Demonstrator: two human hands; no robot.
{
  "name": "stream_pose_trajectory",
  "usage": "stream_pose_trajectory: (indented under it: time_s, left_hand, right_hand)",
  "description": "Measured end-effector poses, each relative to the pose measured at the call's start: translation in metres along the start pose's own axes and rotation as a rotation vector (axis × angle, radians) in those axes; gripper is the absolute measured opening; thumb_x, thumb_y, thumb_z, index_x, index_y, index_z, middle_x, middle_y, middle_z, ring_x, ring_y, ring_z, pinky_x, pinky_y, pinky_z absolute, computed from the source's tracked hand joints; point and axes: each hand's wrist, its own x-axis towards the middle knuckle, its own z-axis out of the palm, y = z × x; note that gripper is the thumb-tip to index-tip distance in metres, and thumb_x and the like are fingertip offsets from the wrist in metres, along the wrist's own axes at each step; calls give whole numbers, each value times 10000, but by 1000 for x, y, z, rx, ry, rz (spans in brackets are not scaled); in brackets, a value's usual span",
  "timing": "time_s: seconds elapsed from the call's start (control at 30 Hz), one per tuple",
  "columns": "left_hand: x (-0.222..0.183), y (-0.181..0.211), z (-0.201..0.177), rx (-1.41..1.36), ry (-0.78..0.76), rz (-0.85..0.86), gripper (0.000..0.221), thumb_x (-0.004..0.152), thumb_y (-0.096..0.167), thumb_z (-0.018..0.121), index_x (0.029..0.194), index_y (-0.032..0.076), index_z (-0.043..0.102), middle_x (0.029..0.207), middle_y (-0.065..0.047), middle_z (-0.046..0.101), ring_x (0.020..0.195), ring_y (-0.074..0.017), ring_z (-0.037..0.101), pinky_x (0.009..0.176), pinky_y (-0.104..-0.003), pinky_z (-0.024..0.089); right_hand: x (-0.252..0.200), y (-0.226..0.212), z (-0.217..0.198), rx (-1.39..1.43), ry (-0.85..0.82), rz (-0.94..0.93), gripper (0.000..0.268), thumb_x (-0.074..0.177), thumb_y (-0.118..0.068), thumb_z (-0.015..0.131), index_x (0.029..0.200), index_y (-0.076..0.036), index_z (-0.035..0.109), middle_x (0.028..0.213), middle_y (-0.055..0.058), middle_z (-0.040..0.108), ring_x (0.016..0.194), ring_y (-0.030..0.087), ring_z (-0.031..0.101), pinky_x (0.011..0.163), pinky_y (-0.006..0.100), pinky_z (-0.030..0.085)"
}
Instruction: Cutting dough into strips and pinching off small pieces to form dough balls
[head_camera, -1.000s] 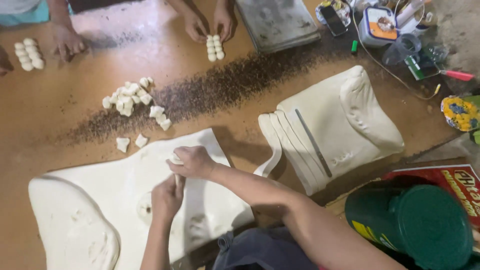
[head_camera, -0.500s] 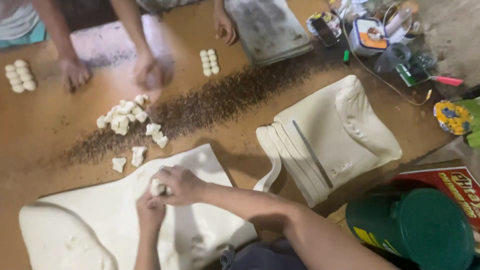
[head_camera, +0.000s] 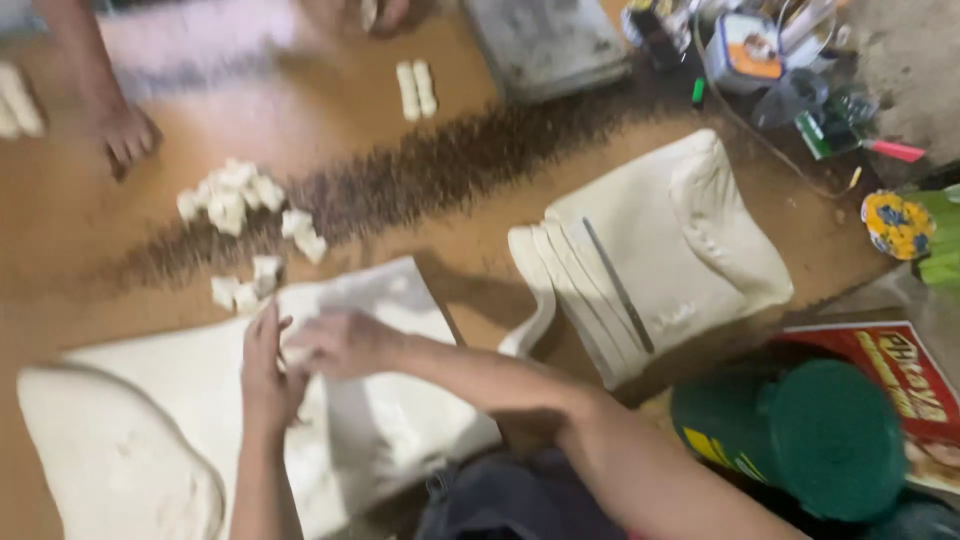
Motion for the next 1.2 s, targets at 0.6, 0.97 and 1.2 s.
stream_pose_trajectory:
  time_s: [0.6,0.97,1.2]
  left_hand:
    - [-2,36,8,-113,-3,-56,1128,597,-232,578,1621,-36,147,1502,-380,234,1299,-566,472,992,-627,467]
    - [-12,68,30,47,-123,-260,223,1009,257,529,933,104,673,905,-105,699,771,-256,648,629,-391,503]
    - [-1,16,12,-278,-30,-106,941,786,-150,510,1620,39,116,1649,-237,127,1405,-416,427,1060,-478,496]
  right_hand:
    - [-6,-12,-16,28,-45,6,328,970,-482,633,1140,-205,678,1018,46,717,918,262,729,830,396,592]
    - [24,18,-74,-272,-337,698,483,877,-473,647,1141,-123,444,1058,141,523,926,359,567,723,508,448]
    - [35,-24,-55,68,-261,-43,152,927,-231,703,1004,-103,680,863,34,713,779,238,688,753,410,564]
